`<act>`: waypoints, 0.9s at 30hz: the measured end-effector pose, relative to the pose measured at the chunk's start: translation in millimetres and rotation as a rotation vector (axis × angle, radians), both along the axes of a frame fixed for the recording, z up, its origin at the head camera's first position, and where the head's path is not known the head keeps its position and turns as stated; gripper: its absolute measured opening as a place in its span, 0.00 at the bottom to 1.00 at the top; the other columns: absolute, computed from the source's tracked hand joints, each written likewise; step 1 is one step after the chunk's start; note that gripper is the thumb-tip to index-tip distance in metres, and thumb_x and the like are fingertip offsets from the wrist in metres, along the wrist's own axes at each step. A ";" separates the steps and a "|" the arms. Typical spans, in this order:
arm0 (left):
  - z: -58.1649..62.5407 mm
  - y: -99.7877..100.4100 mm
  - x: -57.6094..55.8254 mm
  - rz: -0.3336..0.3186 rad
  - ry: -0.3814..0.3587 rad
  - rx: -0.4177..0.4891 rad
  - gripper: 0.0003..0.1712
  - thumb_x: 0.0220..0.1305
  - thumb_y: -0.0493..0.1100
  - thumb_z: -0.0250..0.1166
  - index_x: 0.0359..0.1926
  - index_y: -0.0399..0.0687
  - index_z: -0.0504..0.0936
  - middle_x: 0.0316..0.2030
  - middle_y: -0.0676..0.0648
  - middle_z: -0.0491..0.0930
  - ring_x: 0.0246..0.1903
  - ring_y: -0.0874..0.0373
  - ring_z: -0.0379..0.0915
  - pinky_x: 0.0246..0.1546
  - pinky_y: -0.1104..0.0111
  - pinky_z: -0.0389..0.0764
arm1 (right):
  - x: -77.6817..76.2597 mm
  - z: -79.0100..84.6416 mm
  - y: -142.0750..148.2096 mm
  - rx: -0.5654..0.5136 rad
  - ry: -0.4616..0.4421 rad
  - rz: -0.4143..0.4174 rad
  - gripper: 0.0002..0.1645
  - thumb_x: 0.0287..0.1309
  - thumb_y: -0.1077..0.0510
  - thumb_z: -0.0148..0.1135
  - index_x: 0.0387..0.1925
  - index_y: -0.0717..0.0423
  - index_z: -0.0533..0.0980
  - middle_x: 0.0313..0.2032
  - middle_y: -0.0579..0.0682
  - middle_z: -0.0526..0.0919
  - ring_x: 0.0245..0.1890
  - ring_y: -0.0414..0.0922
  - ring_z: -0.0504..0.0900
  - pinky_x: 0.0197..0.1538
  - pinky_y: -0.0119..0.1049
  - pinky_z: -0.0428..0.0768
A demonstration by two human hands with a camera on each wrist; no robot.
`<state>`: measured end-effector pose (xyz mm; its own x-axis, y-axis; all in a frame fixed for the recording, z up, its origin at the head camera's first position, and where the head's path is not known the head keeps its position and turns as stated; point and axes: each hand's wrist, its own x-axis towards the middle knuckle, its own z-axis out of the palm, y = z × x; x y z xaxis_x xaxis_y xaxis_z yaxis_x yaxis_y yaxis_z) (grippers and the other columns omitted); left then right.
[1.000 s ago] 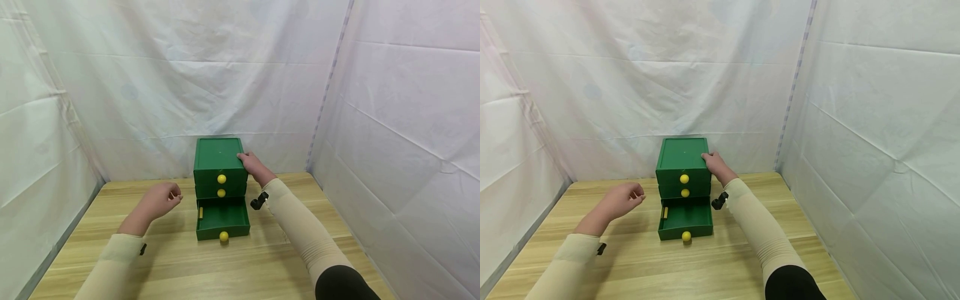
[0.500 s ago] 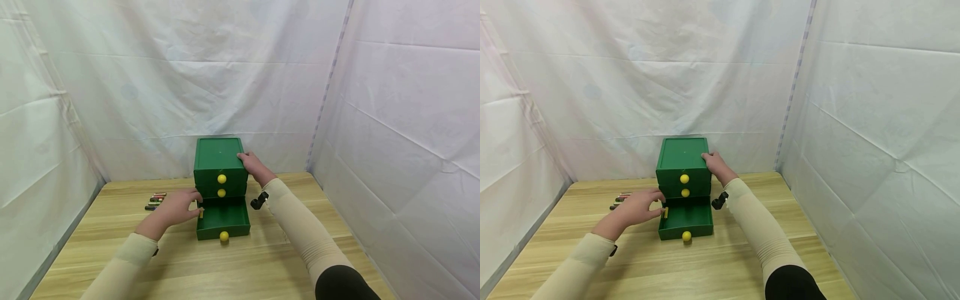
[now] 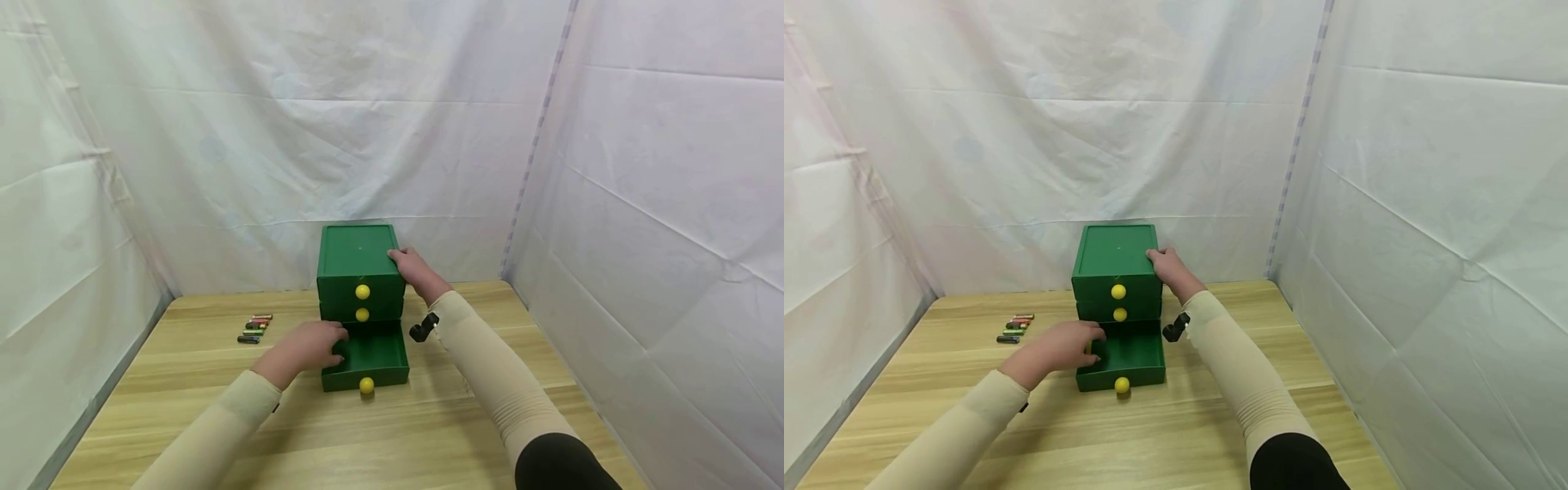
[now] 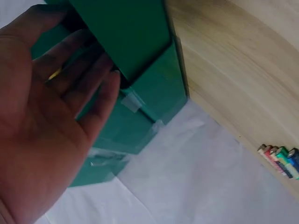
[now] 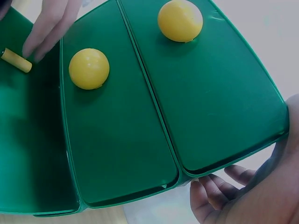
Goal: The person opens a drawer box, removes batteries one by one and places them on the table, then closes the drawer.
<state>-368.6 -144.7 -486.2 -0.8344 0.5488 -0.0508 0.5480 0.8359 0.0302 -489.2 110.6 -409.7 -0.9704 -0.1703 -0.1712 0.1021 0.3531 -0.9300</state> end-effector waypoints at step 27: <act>-20.5 30.8 -8.1 0.108 0.039 -0.342 0.08 0.68 0.43 0.65 0.31 0.47 0.83 0.28 0.49 0.78 0.31 0.54 0.74 0.38 0.56 0.81 | 0.8 -1.4 2.5 0.020 0.005 -0.010 0.46 0.73 0.34 0.46 0.77 0.60 0.50 0.70 0.62 0.62 0.68 0.58 0.67 0.69 0.54 0.67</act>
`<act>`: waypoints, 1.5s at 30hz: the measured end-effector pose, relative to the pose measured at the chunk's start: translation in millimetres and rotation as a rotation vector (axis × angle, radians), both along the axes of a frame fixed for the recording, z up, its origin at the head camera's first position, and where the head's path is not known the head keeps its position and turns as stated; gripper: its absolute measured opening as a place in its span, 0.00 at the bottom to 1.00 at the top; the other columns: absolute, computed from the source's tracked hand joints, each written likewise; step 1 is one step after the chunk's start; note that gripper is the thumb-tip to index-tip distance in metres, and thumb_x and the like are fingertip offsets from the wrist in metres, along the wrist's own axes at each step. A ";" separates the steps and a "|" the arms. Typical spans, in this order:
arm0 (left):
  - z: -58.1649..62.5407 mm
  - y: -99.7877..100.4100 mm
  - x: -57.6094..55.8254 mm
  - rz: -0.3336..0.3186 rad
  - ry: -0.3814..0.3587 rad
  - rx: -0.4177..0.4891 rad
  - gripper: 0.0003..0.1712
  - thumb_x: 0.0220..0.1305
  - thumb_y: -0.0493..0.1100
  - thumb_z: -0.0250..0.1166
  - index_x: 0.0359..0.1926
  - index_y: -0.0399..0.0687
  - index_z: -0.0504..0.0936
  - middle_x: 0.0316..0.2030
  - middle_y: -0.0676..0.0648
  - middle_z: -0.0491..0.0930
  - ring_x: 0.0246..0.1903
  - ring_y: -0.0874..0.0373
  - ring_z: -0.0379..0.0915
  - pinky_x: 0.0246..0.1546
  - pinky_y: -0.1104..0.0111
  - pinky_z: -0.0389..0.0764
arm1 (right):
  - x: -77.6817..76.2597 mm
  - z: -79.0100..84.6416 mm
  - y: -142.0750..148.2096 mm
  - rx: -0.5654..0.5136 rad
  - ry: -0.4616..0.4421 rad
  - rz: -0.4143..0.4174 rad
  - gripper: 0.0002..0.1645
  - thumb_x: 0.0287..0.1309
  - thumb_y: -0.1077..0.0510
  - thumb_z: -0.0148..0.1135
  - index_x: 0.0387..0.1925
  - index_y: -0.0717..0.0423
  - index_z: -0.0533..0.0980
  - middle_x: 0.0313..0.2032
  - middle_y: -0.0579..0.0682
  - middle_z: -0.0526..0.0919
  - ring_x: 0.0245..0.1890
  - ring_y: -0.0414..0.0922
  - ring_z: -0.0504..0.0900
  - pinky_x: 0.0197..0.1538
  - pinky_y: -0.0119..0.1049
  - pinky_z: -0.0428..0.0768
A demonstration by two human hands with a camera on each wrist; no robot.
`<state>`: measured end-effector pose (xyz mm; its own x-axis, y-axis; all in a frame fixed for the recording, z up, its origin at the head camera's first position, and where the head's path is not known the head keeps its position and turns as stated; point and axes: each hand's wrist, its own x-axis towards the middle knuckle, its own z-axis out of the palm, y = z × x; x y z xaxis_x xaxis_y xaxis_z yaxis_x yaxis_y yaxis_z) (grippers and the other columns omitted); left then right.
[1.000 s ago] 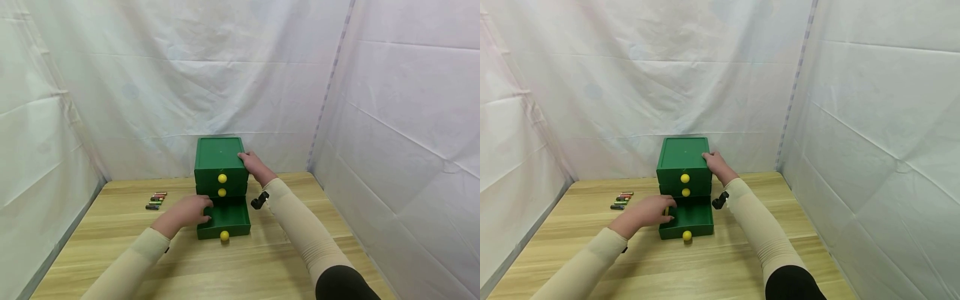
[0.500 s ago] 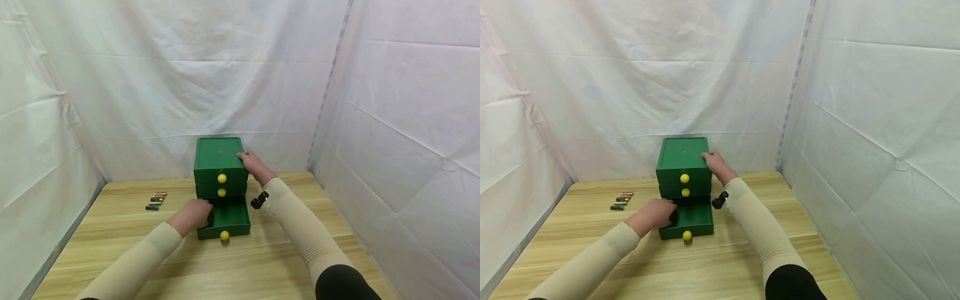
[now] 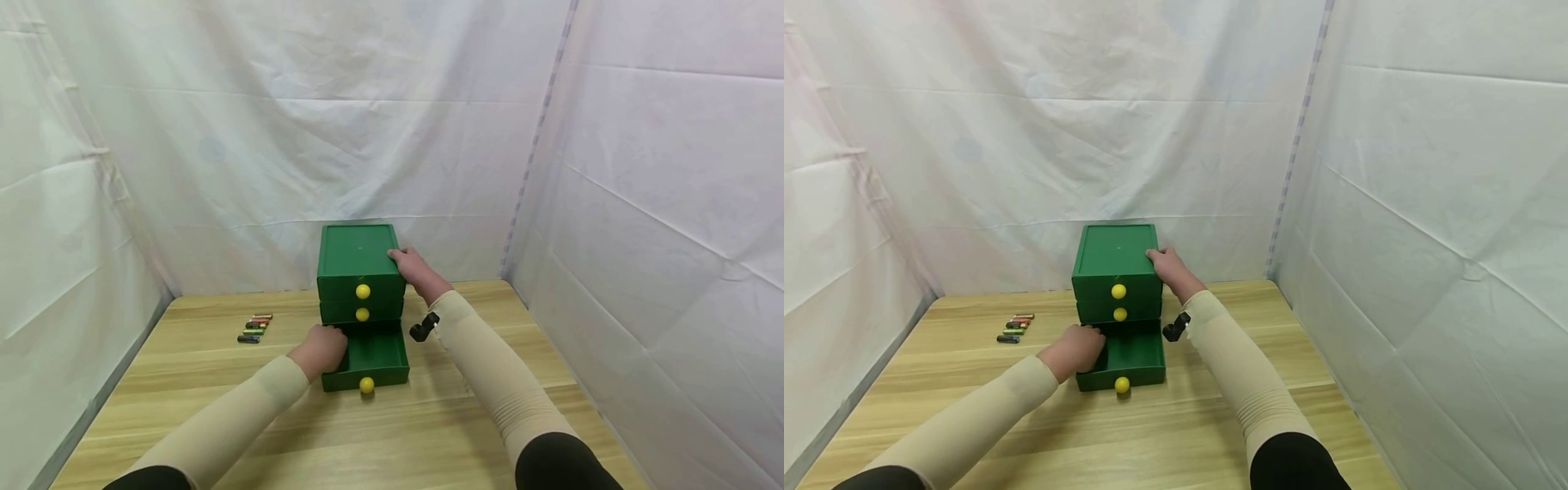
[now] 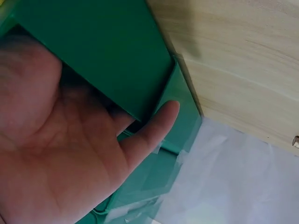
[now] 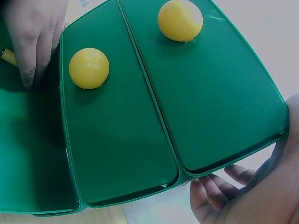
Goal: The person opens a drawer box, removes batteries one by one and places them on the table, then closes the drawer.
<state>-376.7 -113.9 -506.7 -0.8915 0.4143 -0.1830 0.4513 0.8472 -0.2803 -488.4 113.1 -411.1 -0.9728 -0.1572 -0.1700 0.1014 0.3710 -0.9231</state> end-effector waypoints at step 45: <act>-1.0 -3.6 -4.2 -0.173 0.117 0.016 0.10 0.65 0.40 0.68 0.26 0.48 0.80 0.23 0.50 0.74 0.23 0.59 0.70 0.27 0.63 0.81 | -2.2 2.4 -6.1 -0.002 -0.008 -0.003 0.46 0.74 0.36 0.46 0.77 0.61 0.49 0.70 0.62 0.62 0.68 0.57 0.66 0.69 0.54 0.66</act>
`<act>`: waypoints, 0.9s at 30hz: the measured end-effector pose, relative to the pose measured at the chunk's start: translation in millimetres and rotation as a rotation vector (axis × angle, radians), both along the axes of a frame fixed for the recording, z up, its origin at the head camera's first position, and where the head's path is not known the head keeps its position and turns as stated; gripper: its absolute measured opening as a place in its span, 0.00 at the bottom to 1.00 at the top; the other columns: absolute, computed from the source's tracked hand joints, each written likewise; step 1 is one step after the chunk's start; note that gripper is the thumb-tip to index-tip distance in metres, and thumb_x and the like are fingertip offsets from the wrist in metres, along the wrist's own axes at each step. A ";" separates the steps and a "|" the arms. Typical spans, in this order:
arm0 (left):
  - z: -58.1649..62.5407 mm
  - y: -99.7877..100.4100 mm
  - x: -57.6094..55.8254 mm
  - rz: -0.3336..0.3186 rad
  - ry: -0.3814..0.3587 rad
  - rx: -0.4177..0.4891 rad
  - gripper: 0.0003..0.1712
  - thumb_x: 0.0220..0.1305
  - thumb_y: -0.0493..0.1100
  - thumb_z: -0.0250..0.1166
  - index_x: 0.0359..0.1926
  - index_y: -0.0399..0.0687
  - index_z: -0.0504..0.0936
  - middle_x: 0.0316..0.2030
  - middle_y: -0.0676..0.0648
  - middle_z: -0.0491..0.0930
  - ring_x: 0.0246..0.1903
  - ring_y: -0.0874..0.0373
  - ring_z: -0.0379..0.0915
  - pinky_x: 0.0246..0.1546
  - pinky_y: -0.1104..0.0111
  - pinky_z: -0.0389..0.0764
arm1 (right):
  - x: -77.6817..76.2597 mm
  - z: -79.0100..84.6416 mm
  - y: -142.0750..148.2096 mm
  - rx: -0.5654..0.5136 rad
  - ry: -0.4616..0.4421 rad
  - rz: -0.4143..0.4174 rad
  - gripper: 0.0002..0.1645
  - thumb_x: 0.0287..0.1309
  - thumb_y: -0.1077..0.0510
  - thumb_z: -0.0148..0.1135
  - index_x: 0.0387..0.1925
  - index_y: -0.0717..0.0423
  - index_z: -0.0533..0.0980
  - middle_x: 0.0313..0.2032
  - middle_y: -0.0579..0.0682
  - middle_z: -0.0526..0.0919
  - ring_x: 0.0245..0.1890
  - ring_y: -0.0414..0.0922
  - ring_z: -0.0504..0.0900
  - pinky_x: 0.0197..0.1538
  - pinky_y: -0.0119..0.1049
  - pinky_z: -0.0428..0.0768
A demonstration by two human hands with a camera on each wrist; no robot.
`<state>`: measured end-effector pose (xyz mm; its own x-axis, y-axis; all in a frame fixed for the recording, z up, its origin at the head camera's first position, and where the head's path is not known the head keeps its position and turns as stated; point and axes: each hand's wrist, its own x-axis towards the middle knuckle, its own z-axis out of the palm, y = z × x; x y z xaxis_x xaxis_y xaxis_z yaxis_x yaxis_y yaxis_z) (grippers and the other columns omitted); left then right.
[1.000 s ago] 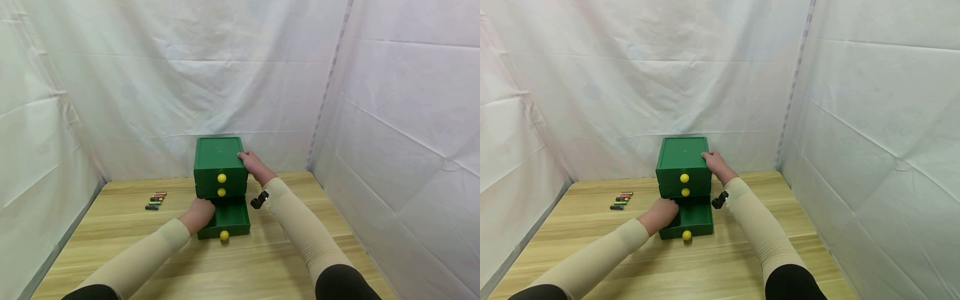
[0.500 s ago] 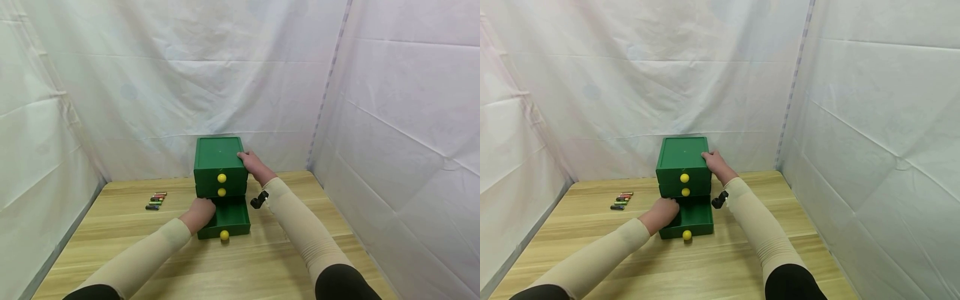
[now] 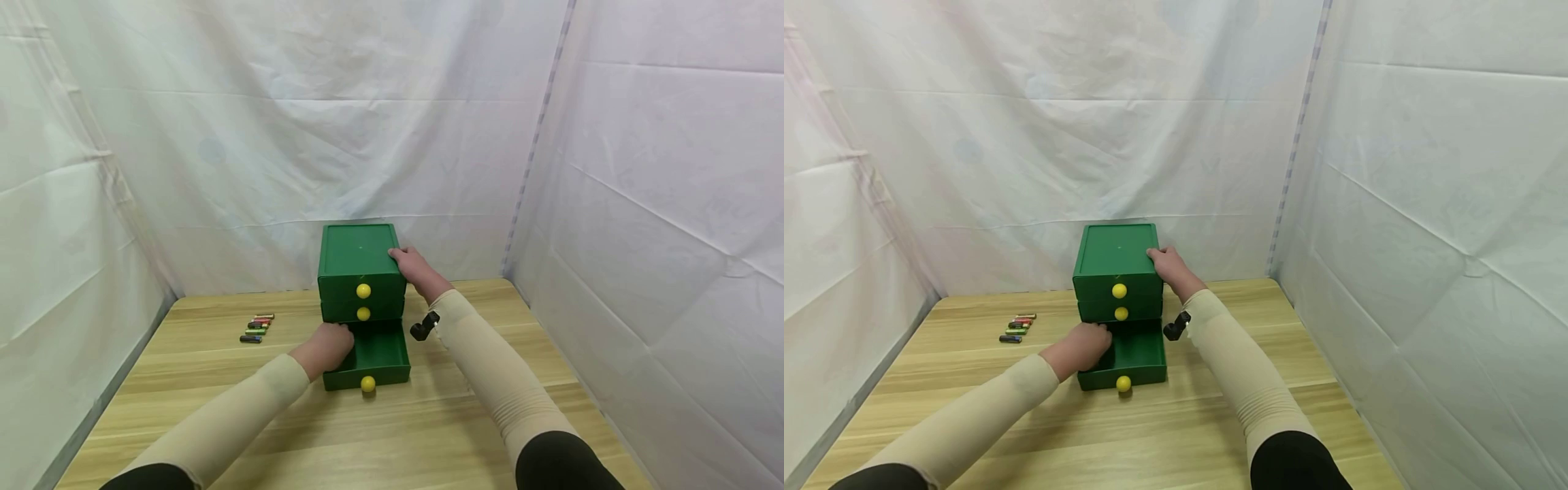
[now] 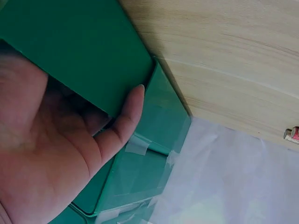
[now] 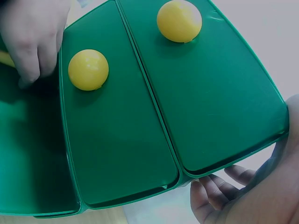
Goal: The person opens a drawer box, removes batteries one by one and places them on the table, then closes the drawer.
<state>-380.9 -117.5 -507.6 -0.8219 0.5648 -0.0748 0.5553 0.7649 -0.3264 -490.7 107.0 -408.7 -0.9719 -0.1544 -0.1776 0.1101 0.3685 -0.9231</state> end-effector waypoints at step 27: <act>7.1 -7.7 1.2 -0.004 -0.051 0.099 0.15 0.59 0.53 0.72 0.38 0.48 0.83 0.30 0.51 0.78 0.30 0.57 0.72 0.35 0.61 0.80 | 0.2 -1.7 -0.7 -0.018 0.004 0.004 0.46 0.74 0.36 0.46 0.77 0.61 0.49 0.70 0.62 0.62 0.68 0.58 0.67 0.69 0.54 0.67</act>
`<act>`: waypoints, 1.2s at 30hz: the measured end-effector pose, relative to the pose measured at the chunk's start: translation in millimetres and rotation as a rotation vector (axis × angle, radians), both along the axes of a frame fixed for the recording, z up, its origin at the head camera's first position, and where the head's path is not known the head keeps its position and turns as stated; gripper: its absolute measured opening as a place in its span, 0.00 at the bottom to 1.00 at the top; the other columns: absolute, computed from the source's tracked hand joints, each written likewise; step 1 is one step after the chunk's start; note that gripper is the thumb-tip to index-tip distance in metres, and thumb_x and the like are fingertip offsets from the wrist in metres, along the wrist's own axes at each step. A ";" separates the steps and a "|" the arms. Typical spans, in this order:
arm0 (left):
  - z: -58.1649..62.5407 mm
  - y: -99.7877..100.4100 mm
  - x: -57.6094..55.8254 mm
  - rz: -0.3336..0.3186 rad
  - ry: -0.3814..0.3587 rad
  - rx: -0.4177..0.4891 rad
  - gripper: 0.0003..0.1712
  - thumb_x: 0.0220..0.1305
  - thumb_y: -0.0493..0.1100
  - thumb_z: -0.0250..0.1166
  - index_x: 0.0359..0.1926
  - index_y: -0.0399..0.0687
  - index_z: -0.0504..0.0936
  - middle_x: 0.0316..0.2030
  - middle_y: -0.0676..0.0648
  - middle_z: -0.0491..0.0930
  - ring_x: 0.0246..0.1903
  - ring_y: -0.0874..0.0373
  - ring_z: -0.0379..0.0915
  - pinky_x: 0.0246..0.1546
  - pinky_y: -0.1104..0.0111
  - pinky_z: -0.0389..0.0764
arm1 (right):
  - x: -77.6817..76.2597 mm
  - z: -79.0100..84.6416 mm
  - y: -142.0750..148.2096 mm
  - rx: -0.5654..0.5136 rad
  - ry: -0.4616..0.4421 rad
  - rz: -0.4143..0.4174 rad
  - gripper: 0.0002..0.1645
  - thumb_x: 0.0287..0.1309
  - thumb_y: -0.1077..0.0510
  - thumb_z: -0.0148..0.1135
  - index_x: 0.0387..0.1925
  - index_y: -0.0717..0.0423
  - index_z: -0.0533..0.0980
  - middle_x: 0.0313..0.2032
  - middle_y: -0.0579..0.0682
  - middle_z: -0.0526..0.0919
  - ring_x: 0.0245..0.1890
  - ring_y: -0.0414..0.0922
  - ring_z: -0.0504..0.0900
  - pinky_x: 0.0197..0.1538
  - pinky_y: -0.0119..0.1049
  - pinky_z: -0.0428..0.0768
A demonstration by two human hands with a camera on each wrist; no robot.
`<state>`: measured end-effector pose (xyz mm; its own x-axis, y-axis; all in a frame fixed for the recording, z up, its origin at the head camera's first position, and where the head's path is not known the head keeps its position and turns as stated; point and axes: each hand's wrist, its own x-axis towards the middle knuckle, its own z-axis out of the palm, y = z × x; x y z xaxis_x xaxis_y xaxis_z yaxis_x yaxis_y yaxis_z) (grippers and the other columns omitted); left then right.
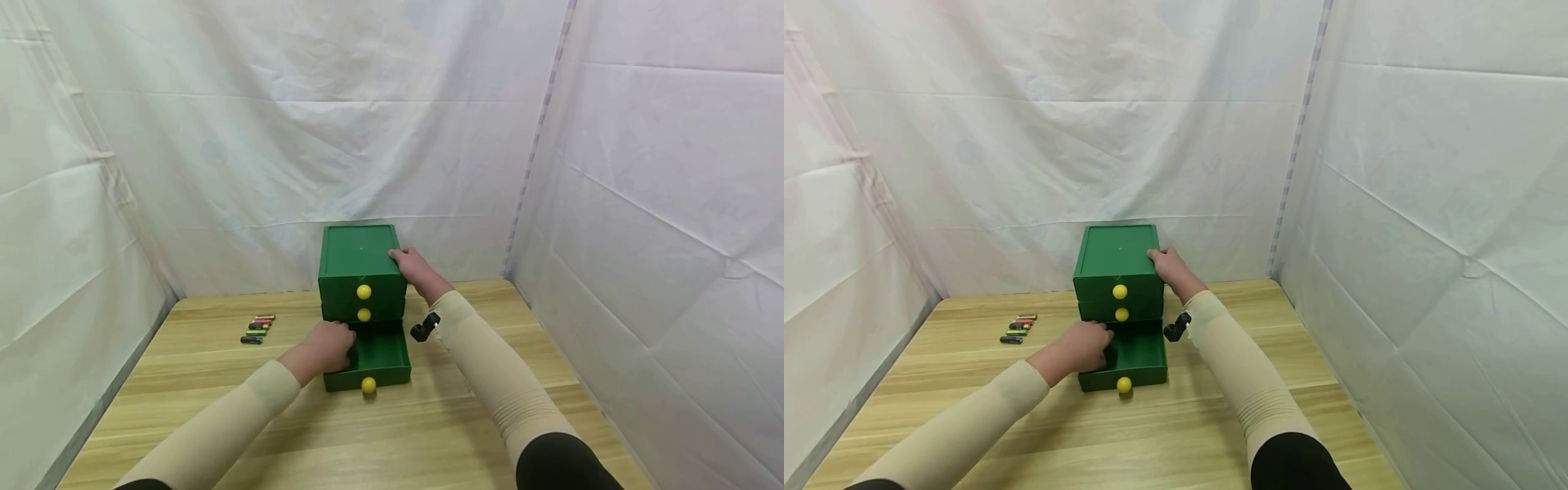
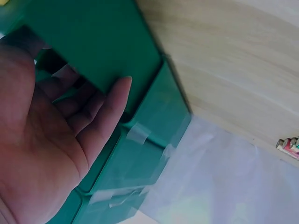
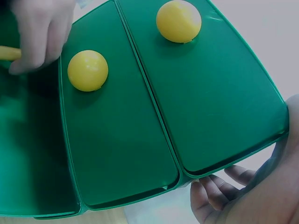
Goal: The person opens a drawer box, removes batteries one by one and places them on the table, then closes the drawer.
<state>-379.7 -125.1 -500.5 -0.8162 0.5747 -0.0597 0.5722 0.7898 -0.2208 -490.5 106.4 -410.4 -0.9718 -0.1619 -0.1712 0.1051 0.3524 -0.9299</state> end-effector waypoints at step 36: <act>44.4 -55.2 6.2 0.138 -0.084 0.390 0.11 0.61 0.52 0.69 0.34 0.53 0.78 0.30 0.54 0.74 0.27 0.59 0.70 0.30 0.64 0.76 | -4.7 -2.3 1.1 -0.010 -0.006 0.005 0.46 0.74 0.36 0.47 0.76 0.62 0.50 0.69 0.62 0.63 0.67 0.58 0.68 0.68 0.54 0.67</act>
